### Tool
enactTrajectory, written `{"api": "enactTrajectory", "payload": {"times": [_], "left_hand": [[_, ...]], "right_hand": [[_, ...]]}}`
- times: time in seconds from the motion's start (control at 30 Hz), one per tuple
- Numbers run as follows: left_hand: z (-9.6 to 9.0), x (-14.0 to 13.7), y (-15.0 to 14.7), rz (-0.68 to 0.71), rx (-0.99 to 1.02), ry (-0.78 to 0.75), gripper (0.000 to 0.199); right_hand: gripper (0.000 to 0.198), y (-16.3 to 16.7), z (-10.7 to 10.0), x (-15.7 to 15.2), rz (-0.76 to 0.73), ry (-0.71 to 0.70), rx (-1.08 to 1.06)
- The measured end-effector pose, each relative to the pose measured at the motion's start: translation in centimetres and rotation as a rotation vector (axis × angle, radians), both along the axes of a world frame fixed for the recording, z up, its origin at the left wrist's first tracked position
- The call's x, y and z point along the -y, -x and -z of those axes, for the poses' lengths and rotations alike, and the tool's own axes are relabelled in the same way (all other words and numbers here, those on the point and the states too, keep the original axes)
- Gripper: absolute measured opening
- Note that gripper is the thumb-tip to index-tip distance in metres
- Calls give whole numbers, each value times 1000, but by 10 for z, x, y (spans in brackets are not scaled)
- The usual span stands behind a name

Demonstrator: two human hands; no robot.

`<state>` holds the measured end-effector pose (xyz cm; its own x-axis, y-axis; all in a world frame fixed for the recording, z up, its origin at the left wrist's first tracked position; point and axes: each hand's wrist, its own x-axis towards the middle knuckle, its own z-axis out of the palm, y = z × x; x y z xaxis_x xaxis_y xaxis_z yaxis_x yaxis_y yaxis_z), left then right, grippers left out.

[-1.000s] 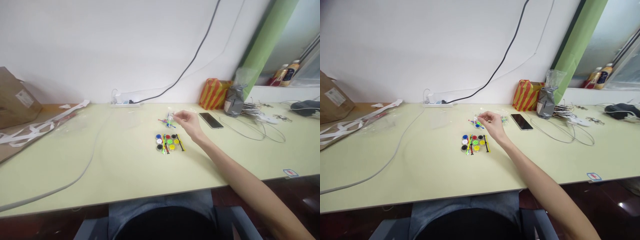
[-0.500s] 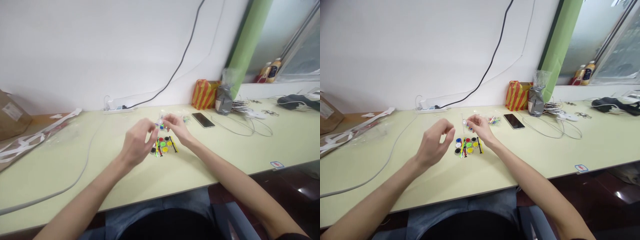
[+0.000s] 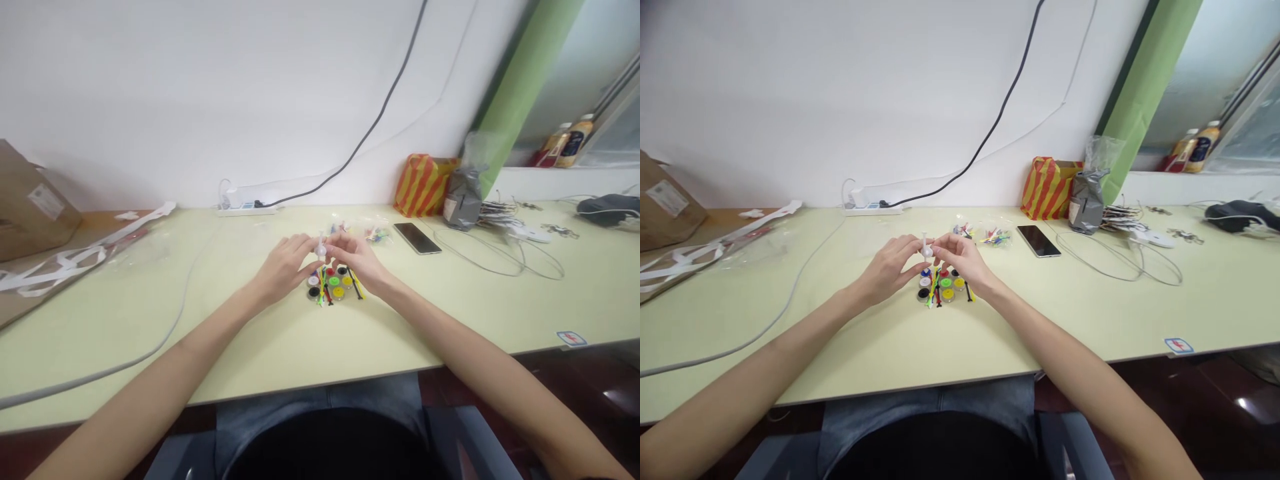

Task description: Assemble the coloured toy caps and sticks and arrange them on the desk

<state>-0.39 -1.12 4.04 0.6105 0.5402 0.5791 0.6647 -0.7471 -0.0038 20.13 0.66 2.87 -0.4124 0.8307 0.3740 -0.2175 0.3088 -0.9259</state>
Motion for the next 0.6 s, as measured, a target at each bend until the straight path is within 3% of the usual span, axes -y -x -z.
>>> {"api": "enactTrajectory", "payload": {"times": [0.23, 0.43, 0.6], "left_hand": [[6, -4, -1, 86, 182, -44, 23], [8, -4, -4, 38, 275, -63, 21], [8, -1, -6, 22, 320, -116, 15]], "right_hand": [[38, -2, -2, 2, -35, 5, 17], [40, 1, 0, 7, -109, 50, 23], [45, 8, 0, 16, -104, -70, 83]]}}
